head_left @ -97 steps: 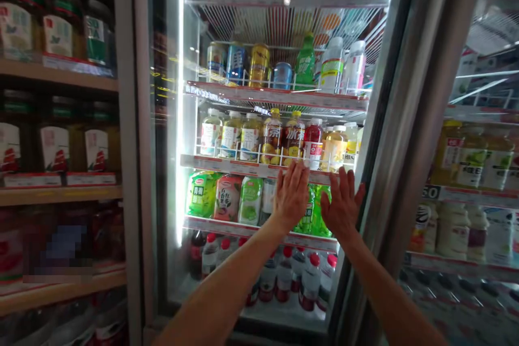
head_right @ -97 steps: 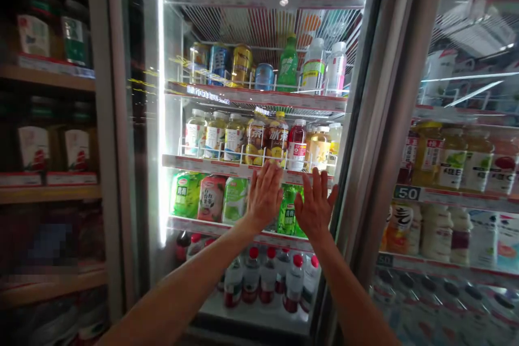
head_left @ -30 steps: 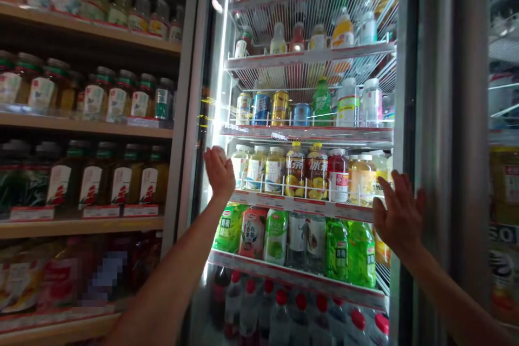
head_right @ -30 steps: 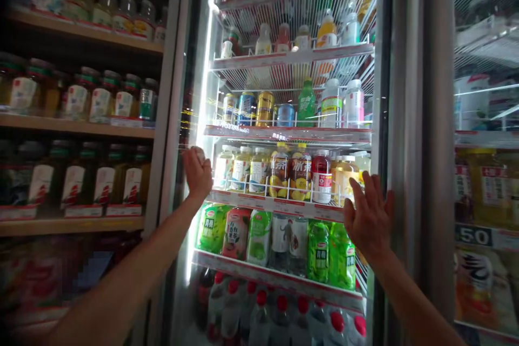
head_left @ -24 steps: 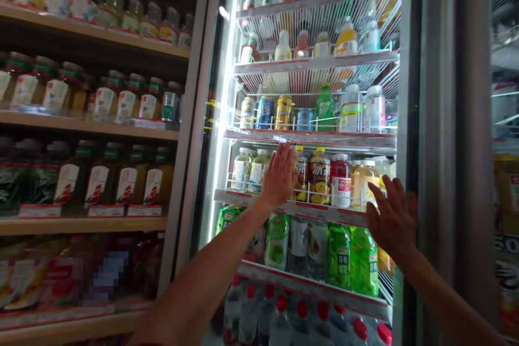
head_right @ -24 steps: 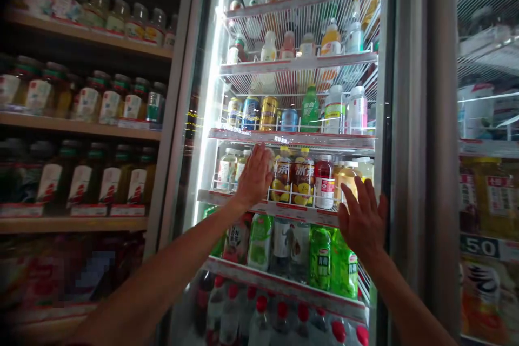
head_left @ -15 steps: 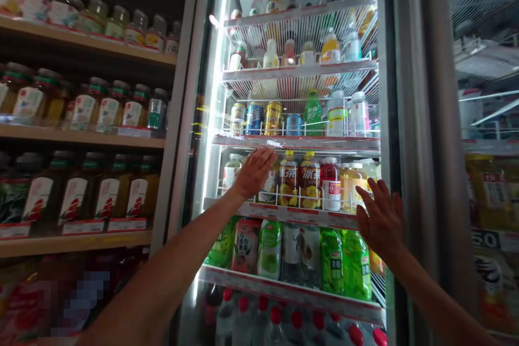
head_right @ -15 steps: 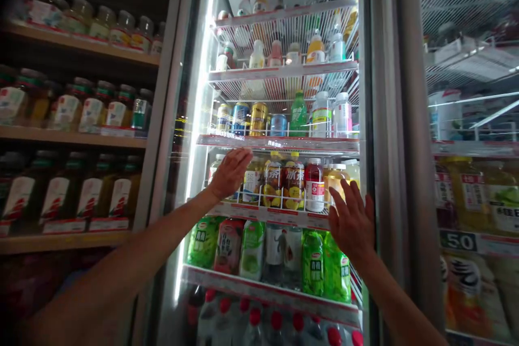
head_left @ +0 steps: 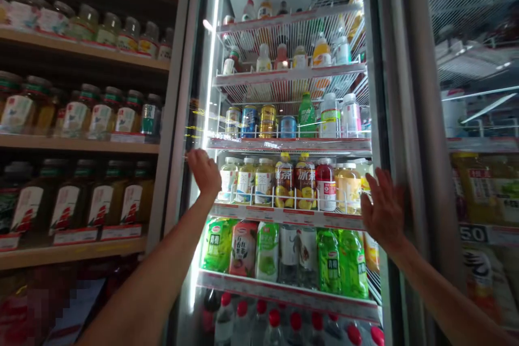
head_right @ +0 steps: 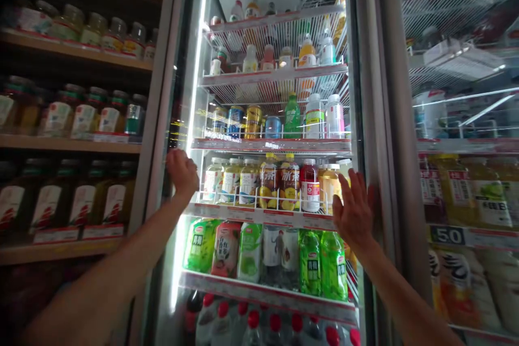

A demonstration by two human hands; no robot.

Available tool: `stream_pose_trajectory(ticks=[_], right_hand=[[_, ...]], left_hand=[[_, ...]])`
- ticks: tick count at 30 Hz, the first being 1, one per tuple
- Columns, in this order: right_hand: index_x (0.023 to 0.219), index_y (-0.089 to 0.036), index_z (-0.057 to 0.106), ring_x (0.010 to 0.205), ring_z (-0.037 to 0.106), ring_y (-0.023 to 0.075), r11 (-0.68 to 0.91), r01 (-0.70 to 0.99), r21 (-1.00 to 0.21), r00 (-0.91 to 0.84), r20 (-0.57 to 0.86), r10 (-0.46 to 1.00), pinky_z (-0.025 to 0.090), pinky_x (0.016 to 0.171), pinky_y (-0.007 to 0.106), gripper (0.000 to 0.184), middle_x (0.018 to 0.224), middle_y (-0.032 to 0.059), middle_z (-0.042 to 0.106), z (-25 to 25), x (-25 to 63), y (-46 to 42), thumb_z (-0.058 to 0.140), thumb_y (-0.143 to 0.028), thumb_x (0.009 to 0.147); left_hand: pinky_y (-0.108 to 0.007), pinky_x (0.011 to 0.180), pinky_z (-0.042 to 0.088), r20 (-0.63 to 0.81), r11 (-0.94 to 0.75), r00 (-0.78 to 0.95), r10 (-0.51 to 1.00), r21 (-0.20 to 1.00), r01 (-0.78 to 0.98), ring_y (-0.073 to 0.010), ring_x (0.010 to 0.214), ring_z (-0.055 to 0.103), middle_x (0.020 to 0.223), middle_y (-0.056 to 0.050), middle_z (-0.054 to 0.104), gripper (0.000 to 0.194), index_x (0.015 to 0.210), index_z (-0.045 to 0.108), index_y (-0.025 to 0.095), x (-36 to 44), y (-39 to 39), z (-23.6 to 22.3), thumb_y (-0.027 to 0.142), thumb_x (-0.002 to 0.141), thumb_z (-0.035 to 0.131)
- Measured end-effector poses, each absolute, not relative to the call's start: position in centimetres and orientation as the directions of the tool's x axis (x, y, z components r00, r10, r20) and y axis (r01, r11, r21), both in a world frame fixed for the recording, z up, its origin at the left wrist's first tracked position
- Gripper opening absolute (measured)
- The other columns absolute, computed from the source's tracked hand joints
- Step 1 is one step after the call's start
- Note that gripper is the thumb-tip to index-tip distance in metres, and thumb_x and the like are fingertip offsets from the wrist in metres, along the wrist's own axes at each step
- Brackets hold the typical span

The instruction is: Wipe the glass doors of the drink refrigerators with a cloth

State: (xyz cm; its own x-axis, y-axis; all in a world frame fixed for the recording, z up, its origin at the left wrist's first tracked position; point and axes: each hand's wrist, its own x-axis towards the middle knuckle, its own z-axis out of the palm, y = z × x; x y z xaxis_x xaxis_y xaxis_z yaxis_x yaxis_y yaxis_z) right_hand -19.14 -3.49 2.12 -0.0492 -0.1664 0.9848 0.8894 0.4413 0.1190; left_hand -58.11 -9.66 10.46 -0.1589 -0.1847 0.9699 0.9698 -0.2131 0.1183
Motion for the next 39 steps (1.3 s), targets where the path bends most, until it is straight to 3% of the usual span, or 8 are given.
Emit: stream_pose_trajectory(ticks=[4,8,15,20,26,31,33,39], right_hand=[[0.140,-0.021,0.026,0.133,0.030,0.0270,0.461,0.875,0.146,-0.037,0.971,-0.237,0.028,0.105,0.051,0.056,0.143,0.0133,0.035,1.9,-19.3,-3.1,0.041,-0.022,0.087],[0.139,-0.020,0.028,0.132,0.033,0.0269,0.466,0.872,0.147,-0.037,0.971,-0.238,0.030,0.105,0.050,0.054,0.142,0.0140,0.038,1.7,-19.0,-3.0,0.041,-0.022,0.087],[0.138,-0.025,0.030,0.133,0.032,0.0262,0.463,0.877,0.128,-0.036,0.979,-0.203,0.028,0.106,0.051,0.054,0.141,0.0106,0.039,1.6,-19.1,-3.0,0.042,-0.022,0.086],[0.139,-0.025,0.028,0.132,0.032,0.0266,0.466,0.874,0.136,-0.043,0.978,-0.206,0.028,0.106,0.050,0.056,0.143,0.0110,0.037,1.6,-19.1,-3.1,0.044,-0.022,0.086],[0.139,-0.024,0.028,0.135,0.027,0.0265,0.424,0.896,0.131,-0.076,0.987,-0.143,0.023,0.106,0.053,0.055,0.144,0.0107,0.035,1.7,-19.2,-2.9,0.042,-0.025,0.086],[0.139,-0.022,0.029,0.135,0.026,0.0275,0.389,0.908,0.153,-0.125,0.987,-0.097,0.019,0.107,0.054,0.054,0.145,0.0122,0.033,2.5,-19.9,-3.7,0.042,-0.029,0.087],[0.139,-0.021,0.030,0.135,0.026,0.0268,0.389,0.904,0.177,-0.144,0.983,-0.111,0.018,0.108,0.052,0.054,0.145,0.0124,0.033,3.2,-20.4,-4.3,0.042,-0.030,0.087],[0.138,-0.023,0.031,0.136,0.024,0.0257,0.405,0.893,0.194,-0.171,0.981,-0.093,0.018,0.108,0.050,0.052,0.146,0.0103,0.031,3.6,-22.8,-4.5,0.041,-0.031,0.088]], left_hand=[[-0.033,0.107,0.033,0.967,-0.229,0.242,-0.084,-0.255,0.940,-0.0168,0.132,0.032,0.135,-0.003,0.047,0.042,0.127,0.042,0.022,-46.2,-7.0,6.1,0.025,0.086,0.038],[-0.039,0.111,0.025,0.662,-0.219,0.749,0.010,-0.730,0.648,-0.0215,0.136,0.022,0.144,-0.004,0.035,0.048,0.133,0.037,0.018,-39.3,-5.7,3.3,0.022,0.085,0.039],[-0.048,0.110,0.023,0.982,-0.271,0.001,-0.189,-0.053,0.961,-0.0238,0.138,0.017,0.144,-0.012,0.031,0.054,0.139,0.024,0.015,-46.0,-6.0,8.7,0.021,0.086,0.034],[-0.039,0.112,0.023,0.738,-0.289,0.673,-0.048,-0.655,0.698,-0.0170,0.137,0.020,0.142,-0.005,0.038,0.053,0.139,0.027,0.021,-42.0,-5.7,6.6,0.023,0.086,0.037],[-0.049,0.110,0.024,0.981,-0.253,-0.029,-0.194,-0.022,0.967,-0.0235,0.137,0.019,0.142,-0.013,0.035,0.052,0.137,0.028,0.014,-46.5,-6.0,9.4,0.018,0.086,0.035],[-0.038,0.111,0.026,0.825,-0.285,0.560,-0.071,-0.555,0.781,-0.0182,0.137,0.019,0.142,-0.007,0.038,0.052,0.138,0.029,0.016,-42.2,-5.7,5.6,0.021,0.086,0.037],[-0.039,0.112,0.024,0.795,-0.301,0.606,-0.009,-0.580,0.757,-0.0178,0.137,0.021,0.141,-0.005,0.038,0.051,0.137,0.031,0.019,-42.2,-6.0,5.0,0.022,0.086,0.037],[-0.048,0.112,0.021,0.982,-0.232,-0.125,-0.140,0.090,0.968,-0.0257,0.137,0.018,0.143,-0.016,0.032,0.049,0.134,0.033,0.008,-51.2,-7.2,6.8,0.021,0.087,0.034]])
